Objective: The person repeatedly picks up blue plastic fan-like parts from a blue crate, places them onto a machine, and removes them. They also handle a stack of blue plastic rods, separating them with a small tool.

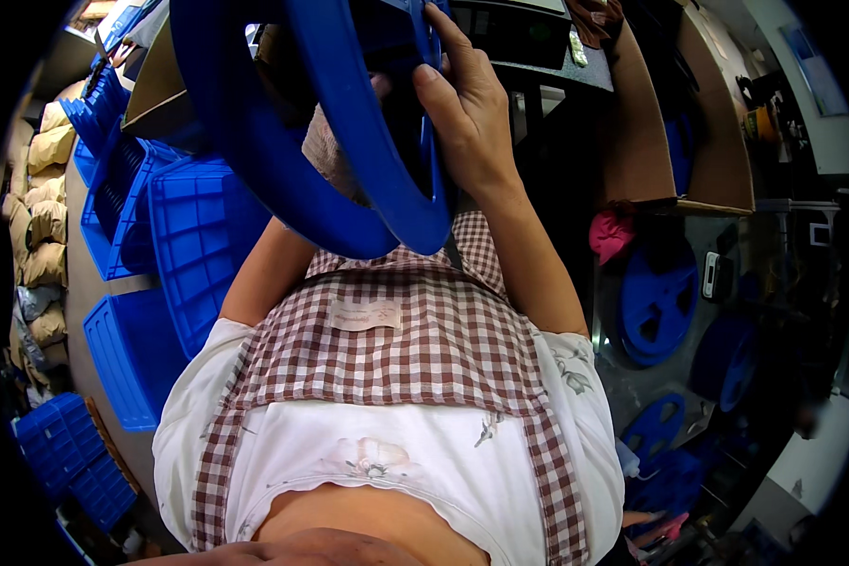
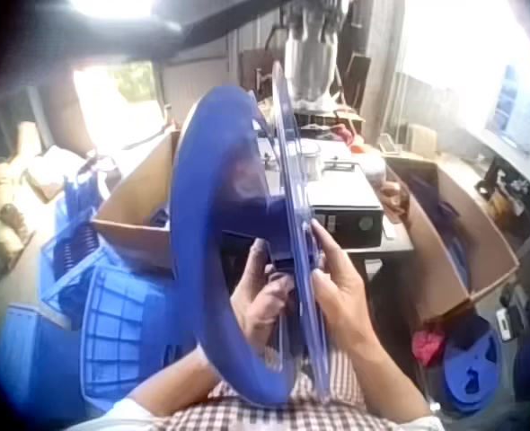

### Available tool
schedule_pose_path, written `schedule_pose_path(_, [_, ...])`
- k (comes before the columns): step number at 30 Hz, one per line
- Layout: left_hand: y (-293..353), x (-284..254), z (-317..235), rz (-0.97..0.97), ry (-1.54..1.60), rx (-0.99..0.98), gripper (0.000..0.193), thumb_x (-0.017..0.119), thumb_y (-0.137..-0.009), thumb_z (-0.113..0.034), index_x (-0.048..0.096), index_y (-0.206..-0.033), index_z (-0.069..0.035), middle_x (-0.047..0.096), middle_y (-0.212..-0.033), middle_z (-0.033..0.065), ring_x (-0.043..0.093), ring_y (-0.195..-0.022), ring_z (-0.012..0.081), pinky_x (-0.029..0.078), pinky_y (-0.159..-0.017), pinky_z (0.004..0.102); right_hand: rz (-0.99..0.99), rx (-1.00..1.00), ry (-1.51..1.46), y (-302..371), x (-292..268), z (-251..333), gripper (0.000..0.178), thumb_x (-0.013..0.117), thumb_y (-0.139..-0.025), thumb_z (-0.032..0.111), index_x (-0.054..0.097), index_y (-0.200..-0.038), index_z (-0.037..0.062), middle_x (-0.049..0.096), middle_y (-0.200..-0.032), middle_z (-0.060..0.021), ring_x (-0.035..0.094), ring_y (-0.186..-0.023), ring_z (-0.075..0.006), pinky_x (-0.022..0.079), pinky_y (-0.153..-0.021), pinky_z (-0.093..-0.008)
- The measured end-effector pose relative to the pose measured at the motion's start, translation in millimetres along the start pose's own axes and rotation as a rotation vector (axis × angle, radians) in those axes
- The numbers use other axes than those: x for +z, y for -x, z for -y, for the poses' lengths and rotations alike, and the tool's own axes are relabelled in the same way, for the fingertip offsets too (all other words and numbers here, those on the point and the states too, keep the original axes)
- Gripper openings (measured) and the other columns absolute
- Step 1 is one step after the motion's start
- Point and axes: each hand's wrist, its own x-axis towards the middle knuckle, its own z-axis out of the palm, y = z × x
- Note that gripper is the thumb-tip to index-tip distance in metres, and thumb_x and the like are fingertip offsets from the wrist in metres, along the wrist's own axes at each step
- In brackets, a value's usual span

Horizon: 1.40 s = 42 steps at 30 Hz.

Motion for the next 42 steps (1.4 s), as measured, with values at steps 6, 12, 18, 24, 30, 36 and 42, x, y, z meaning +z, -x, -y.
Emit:
schedule_pose_path(6, [2,6,-3,0.04,0.053,0.062,0.067,0.058,-0.096,-0.029,0.019,-0.151,-0.024,0.055,-0.093,-0.0016,0.051,-0.073,0.0004,0.047,-0.068,0.0117,0.007,-0.002,-0.011,2,-4,-4,0.055,0.057,-0.091,0.027,0.046,-0.142,0.0089,0.057,-0.098,-0.0015,0.053,-0.081,-0.0072,0.045,-0.069,-0.022])
schedule_pose_path(12, [4,17,-17,-0.112,-0.035,0.001,0.089,0.062,-0.078,-0.065,0.031,-0.147,-0.018,0.06,-0.106,0.0005,0.062,-0.098,0.0101,0.058,-0.085,0.0265,-0.015,0.03,0.045,14,1,10,0.049,0.054,-0.094,0.022,0.047,-0.141,0.0087,0.062,-0.114,-0.0047,0.058,-0.094,-0.0089,0.048,-0.076,-0.0234])
schedule_pose_path(18, [3,1,10,-0.053,-0.01,0.046,0.077,0.063,-0.089,-0.045,0.025,-0.15,-0.018,0.058,-0.099,0.0013,0.059,-0.086,0.0063,0.055,-0.075,0.0209,-0.009,0.027,0.104,15,6,20,0.066,0.054,-0.09,0.047,0.043,-0.143,0.0094,0.056,-0.086,-0.0048,0.056,-0.077,-0.0119,0.046,-0.069,-0.0264])
schedule_pose_path(24, [1,6,4,0.001,-0.086,0.048,0.074,0.063,-0.091,-0.038,0.024,-0.151,-0.017,0.058,-0.097,0.0018,0.057,-0.082,0.0052,0.053,-0.071,0.0189,0.019,0.026,0.045,19,4,16,0.062,0.053,-0.092,0.037,0.041,-0.144,0.0076,0.053,-0.08,-0.0004,0.05,-0.07,-0.0063,0.043,-0.065,-0.0211])
schedule_pose_path(30, [0,9,-9,0.064,-0.166,0.003,0.081,0.061,-0.092,-0.035,0.009,-0.154,-0.022,0.055,-0.085,0.0063,0.059,-0.085,0.0165,0.051,-0.089,0.035,0.005,0.092,-0.064,23,2,12,0.056,0.055,-0.095,0.029,0.04,-0.144,0.0058,0.043,-0.074,0.0044,0.041,-0.064,-0.0015,0.034,-0.057,-0.0173])
schedule_pose_path(36, [-8,12,-34,0.096,-0.186,-0.071,0.067,0.061,-0.093,-0.032,0.026,-0.148,-0.016,0.059,-0.101,0.0105,0.06,-0.094,0.0197,0.05,-0.088,0.0352,0.01,0.059,0.042,10,-5,33,0.061,0.058,-0.093,0.033,0.039,-0.145,0.0082,0.063,-0.103,-0.0063,0.055,-0.081,-0.0063,0.046,-0.073,-0.0219])
schedule_pose_path(42, [-8,-21,-32,0.311,-0.453,0.042,0.046,0.056,-0.096,-0.017,0.043,-0.136,0.001,0.057,-0.126,0.0122,0.055,-0.116,0.0192,0.046,-0.098,0.0336,0.249,-0.068,0.581,-12,-48,68,0.081,0.061,-0.08,0.06,0.038,-0.146,0.0194,0.058,-0.125,-0.0266,0.058,-0.115,-0.0405,0.044,-0.1,-0.044])
